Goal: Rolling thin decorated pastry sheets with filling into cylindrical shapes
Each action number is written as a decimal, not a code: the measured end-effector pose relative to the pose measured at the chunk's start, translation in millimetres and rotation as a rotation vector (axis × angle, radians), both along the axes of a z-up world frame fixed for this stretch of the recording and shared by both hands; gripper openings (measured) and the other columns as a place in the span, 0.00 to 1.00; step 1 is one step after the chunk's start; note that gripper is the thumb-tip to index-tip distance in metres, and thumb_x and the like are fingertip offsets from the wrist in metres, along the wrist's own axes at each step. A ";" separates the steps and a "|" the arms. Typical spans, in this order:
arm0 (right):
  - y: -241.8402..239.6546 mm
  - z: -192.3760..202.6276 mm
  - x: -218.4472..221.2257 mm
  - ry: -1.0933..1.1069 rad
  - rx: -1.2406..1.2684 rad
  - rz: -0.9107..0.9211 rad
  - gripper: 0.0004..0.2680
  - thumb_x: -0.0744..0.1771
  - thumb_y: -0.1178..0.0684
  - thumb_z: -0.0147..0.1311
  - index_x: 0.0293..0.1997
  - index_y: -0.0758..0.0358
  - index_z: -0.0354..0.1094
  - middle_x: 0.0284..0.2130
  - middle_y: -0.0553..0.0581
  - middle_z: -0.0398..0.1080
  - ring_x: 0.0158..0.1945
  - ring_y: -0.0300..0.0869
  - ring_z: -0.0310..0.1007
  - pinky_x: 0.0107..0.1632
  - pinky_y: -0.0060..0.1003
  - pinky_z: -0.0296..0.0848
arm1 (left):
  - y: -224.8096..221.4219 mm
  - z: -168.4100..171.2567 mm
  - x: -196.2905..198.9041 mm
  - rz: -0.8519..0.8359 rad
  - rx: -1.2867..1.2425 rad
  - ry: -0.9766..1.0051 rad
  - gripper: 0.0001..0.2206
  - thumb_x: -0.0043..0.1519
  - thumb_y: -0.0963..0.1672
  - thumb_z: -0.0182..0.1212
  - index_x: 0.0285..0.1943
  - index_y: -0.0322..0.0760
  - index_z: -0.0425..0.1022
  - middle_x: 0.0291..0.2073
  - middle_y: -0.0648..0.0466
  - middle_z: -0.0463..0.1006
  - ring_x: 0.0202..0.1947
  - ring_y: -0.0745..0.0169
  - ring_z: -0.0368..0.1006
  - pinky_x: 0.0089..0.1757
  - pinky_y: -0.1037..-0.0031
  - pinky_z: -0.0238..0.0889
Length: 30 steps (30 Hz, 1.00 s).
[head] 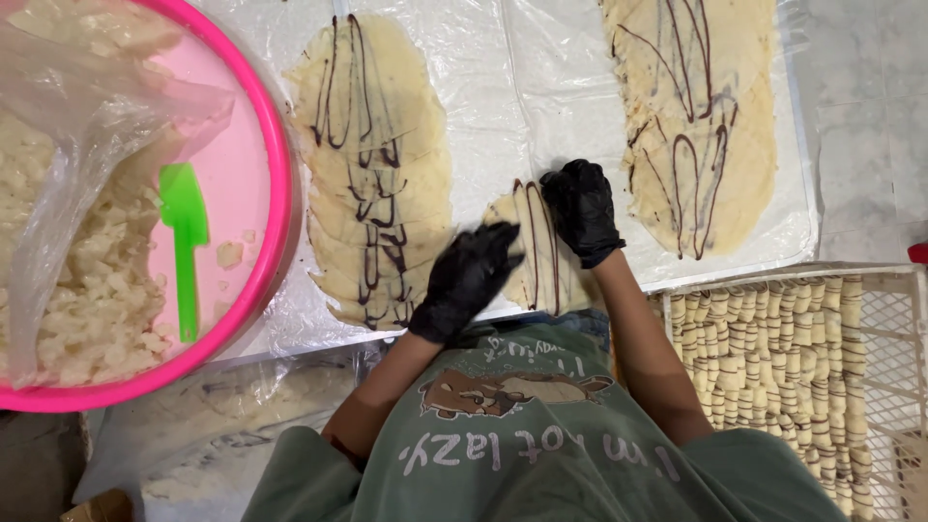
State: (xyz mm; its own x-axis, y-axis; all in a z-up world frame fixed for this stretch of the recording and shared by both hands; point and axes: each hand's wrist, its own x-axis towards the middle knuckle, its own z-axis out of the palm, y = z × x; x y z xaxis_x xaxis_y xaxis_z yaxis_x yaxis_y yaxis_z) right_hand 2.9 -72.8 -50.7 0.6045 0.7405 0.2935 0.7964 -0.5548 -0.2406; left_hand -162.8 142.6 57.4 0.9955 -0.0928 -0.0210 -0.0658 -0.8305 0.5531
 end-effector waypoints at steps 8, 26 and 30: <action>-26.3 -12.6 3.9 -0.044 -0.106 -0.002 0.21 0.73 0.38 0.39 0.77 0.48 0.54 0.73 0.54 0.56 0.76 0.48 0.51 0.78 0.48 0.43 | -8.6 -90.2 94.5 0.141 -0.110 -0.151 0.25 0.68 0.60 0.48 0.71 0.60 0.70 0.66 0.53 0.73 0.69 0.48 0.65 0.67 0.54 0.52; -6.5 42.0 0.3 0.234 -0.190 -0.085 0.19 0.68 0.37 0.51 0.69 0.35 0.65 0.59 0.51 0.71 0.63 0.51 0.69 0.64 0.50 0.67 | -8.4 -148.6 115.9 0.136 -0.172 -0.270 0.25 0.63 0.62 0.56 0.64 0.56 0.74 0.59 0.59 0.77 0.65 0.59 0.67 0.67 0.64 0.54; 0.2 46.2 -2.5 0.301 -0.219 -0.128 0.19 0.67 0.37 0.54 0.67 0.32 0.67 0.55 0.51 0.74 0.59 0.53 0.73 0.61 0.50 0.72 | -9.0 -157.0 119.3 0.114 -0.166 -0.334 0.26 0.63 0.63 0.55 0.66 0.60 0.72 0.56 0.64 0.78 0.62 0.65 0.69 0.63 0.67 0.57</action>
